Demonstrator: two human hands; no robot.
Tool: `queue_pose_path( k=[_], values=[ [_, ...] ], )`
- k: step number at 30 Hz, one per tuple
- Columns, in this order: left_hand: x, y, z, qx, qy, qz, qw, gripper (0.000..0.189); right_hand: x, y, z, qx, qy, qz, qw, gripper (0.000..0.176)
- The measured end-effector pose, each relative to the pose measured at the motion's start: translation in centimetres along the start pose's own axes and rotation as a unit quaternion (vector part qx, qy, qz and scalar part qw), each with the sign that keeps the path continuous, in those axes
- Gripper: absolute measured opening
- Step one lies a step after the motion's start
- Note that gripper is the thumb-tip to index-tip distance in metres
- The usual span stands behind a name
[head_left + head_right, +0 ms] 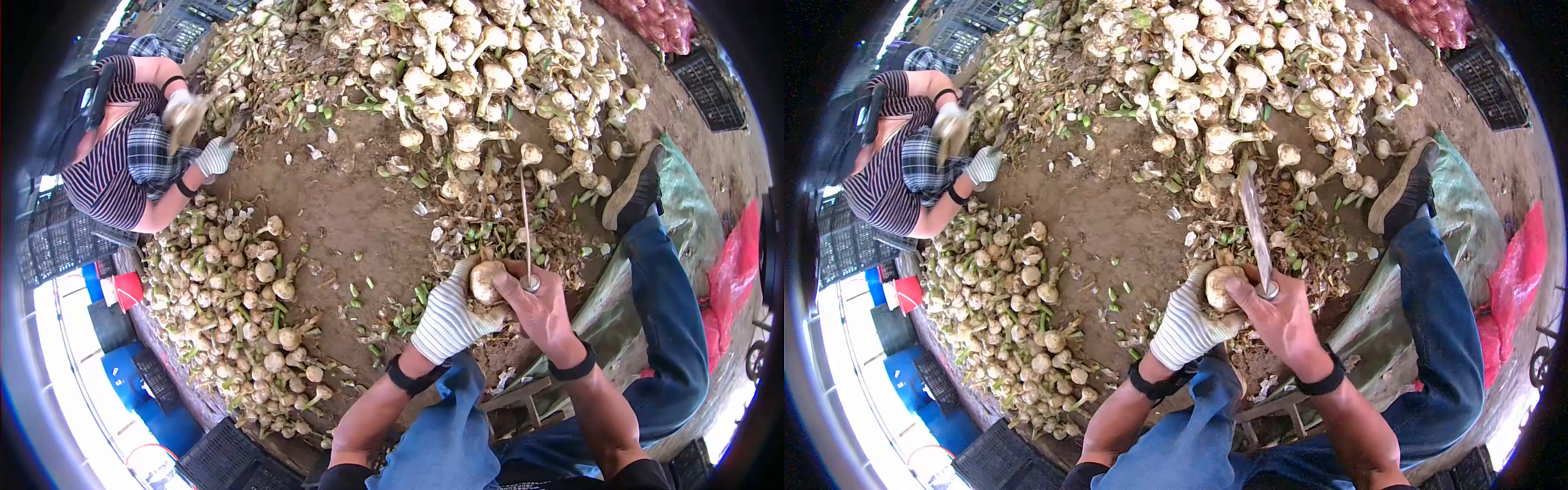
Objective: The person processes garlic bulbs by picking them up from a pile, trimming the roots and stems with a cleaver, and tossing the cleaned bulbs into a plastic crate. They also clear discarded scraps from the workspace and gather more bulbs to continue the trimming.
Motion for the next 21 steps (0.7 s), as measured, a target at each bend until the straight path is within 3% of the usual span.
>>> queue_pose_path(
  k=[3, 4, 5, 7, 12, 16, 19, 21],
  values=[
    [0.2, -1.5, 0.5, -0.04, -0.004, 0.063, 0.997, 0.082, -2.5, 1.9, 0.6, 0.0, 0.042, 0.051, 0.998, 0.027],
    [-0.1, -1.2, 0.6, -0.016, -0.004, 0.059, 0.998, 0.08, -3.8, 2.5, 0.6, -0.019, 0.079, 0.136, 0.987, 0.019],
    [-0.2, -1.3, 0.6, -0.019, -0.004, 0.06, 0.998, 0.08, -4.2, 3.0, 0.9, -0.016, 0.078, 0.138, 0.987, 0.019],
    [-0.3, -1.4, 0.6, -0.029, -0.014, 0.12, 0.992, 0.082, -4.0, 2.8, 2.3, -0.174, 0.035, 0.233, 0.956, 0.018],
    [-0.8, -1.4, 1.3, -0.043, -0.039, 0.121, 0.991, 0.106, -2.3, 2.6, 3.5, -0.189, -0.086, 0.275, 0.939, 0.016],
    [-1.2, -3.2, 1.7, -0.026, -0.019, 0.143, 0.989, 0.105, -2.1, 1.8, 3.3, -0.194, -0.102, 0.289, 0.932, 0.018],
    [-1.2, -0.8, 1.2, -0.026, -0.061, 0.164, 0.984, 0.094, -2.2, 2.2, 3.1, -0.194, -0.111, 0.28, 0.934, 0.018],
    [-1.1, -1.1, 1.1, -0.024, -0.106, 0.072, 0.991, 0.078, -3.1, 4.4, 2.9, -0.182, -0.135, 0.292, 0.929, 0.018]
  ],
)
Point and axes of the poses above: each hand's wrist, its own z-axis away from the middle knuckle, its own x-axis out of the palm, y = z × x, the point moved 6 cm from there along -z, towards the middle knuckle, and after that the axes turned 15 degrees about y, right-handed, at the moved point
